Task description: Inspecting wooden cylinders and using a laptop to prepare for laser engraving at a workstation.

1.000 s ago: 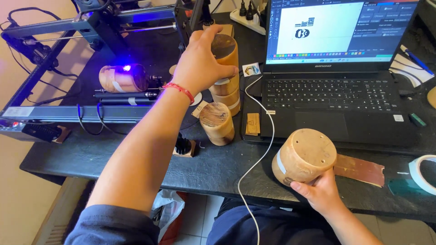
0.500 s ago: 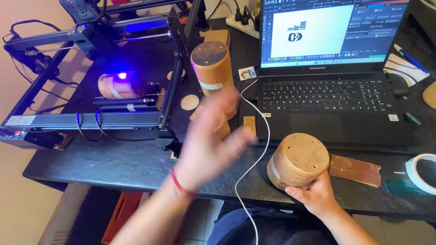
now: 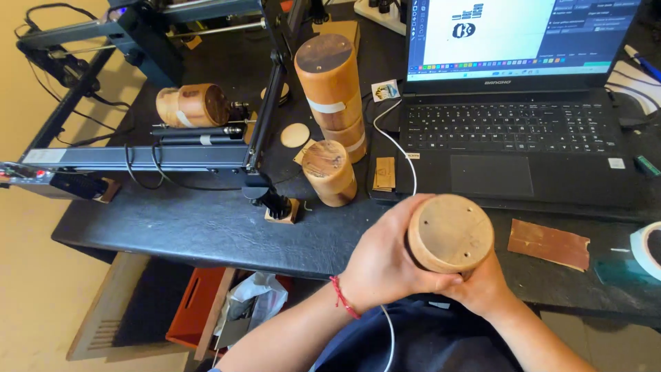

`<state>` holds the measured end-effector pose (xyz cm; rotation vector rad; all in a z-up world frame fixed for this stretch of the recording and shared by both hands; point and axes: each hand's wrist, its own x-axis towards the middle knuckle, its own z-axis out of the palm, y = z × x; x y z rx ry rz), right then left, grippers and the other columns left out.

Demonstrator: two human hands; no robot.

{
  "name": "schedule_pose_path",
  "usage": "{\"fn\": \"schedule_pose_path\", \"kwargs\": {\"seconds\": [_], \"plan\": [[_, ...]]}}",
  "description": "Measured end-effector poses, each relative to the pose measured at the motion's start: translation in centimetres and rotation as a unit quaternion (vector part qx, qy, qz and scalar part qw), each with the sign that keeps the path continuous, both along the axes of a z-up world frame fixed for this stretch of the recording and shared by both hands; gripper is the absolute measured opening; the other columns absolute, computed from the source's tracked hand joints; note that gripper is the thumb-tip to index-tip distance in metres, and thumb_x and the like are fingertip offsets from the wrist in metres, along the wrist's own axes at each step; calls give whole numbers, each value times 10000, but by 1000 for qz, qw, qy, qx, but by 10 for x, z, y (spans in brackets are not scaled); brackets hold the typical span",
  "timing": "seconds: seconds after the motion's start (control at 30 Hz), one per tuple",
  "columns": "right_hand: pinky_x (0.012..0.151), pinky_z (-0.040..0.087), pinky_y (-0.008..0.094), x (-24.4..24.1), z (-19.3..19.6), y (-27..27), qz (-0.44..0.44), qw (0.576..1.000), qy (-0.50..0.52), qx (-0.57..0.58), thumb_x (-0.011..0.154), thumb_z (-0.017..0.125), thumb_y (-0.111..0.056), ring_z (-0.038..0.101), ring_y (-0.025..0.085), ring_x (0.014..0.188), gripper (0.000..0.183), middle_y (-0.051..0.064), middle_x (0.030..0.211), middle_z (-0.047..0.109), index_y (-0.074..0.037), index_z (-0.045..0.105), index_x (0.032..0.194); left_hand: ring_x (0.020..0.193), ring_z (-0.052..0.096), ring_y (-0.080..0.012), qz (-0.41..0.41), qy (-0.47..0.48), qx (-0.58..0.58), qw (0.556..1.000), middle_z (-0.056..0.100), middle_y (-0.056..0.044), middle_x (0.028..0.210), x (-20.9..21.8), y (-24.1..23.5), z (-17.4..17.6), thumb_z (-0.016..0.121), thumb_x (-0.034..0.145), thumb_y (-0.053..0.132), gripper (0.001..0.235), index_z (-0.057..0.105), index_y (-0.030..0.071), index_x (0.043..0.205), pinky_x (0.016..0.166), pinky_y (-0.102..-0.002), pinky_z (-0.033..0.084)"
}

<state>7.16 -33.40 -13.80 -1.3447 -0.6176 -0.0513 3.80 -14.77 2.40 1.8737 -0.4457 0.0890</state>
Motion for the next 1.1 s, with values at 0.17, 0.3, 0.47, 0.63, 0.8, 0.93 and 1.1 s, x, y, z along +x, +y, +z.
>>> {"fn": "schedule_pose_path", "kwargs": {"seconds": [0.17, 0.3, 0.47, 0.63, 0.8, 0.93, 1.1], "plan": [[1166, 300, 463, 0, 17, 1, 25, 999, -10, 18, 714, 750, -506, 284, 329, 1490, 1136, 184, 1641, 203, -168, 91, 1575, 1249, 576, -226, 131, -69, -45, 988, 579, -127, 1337, 18, 41, 17, 842, 599, 408, 933, 448, 35, 1358, 1120, -351, 426], [1028, 471, 432, 2, 23, 0, 29, 998, 42, 39, 747, 704, -501, 515, 359, 1319, 1049, 288, 1463, 451, -121, 158, 1559, 1242, 533, -189, 239, -98, -135, 956, 568, -99, 1329, 37, 75, 34, 872, 614, 306, 928, 412, 66, 1383, 1096, -327, 442], [973, 512, 435, 4, 18, -1, 32, 996, 71, 39, 756, 669, -509, 625, 356, 1163, 1016, 287, 1312, 576, -120, 197, 1569, 1227, 548, -199, 283, -84, -111, 949, 575, -101, 1327, 51, 91, 34, 846, 587, 369, 956, 405, 87, 1387, 1065, -335, 458], [979, 506, 439, 2, 19, -3, 25, 996, 83, 20, 787, 615, -503, 657, 343, 1063, 977, 299, 1189, 635, -62, 219, 1564, 1220, 560, -196, 319, -69, -77, 942, 590, -72, 1323, 60, 97, 25, 815, 594, 367, 912, 427, 115, 1380, 1053, -346, 468], [979, 487, 436, 4, 10, -6, 36, 994, 96, 31, 835, 592, -484, 673, 350, 1006, 912, 297, 1142, 654, -31, 261, 1554, 1226, 553, -207, 283, -81, -119, 948, 571, -87, 1325, 67, 104, 15, 823, 615, 376, 910, 419, 102, 1382, 1057, -354, 473], [990, 476, 450, 3, 12, -7, 33, 992, 117, 34, 832, 588, -475, 675, 359, 997, 890, 304, 1124, 663, -24, 291, 1540, 1221, 548, -180, 283, -98, -123, 946, 574, -68, 1315, 71, 105, 9, 826, 608, 349, 896, 433, 95, 1373, 1079, -335, 443], [994, 474, 462, 4, 10, -8, 30, 990, 136, 36, 830, 585, -461, 678, 377, 987, 876, 315, 1110, 665, -12, 312, 1530, 1315, 495, -199, 286, -79, -101, 949, 513, -99, 1424, 70, 108, 2, 819, 618, 421, 1017, 351, 76, 1452, 1135, -355, 397]]}}
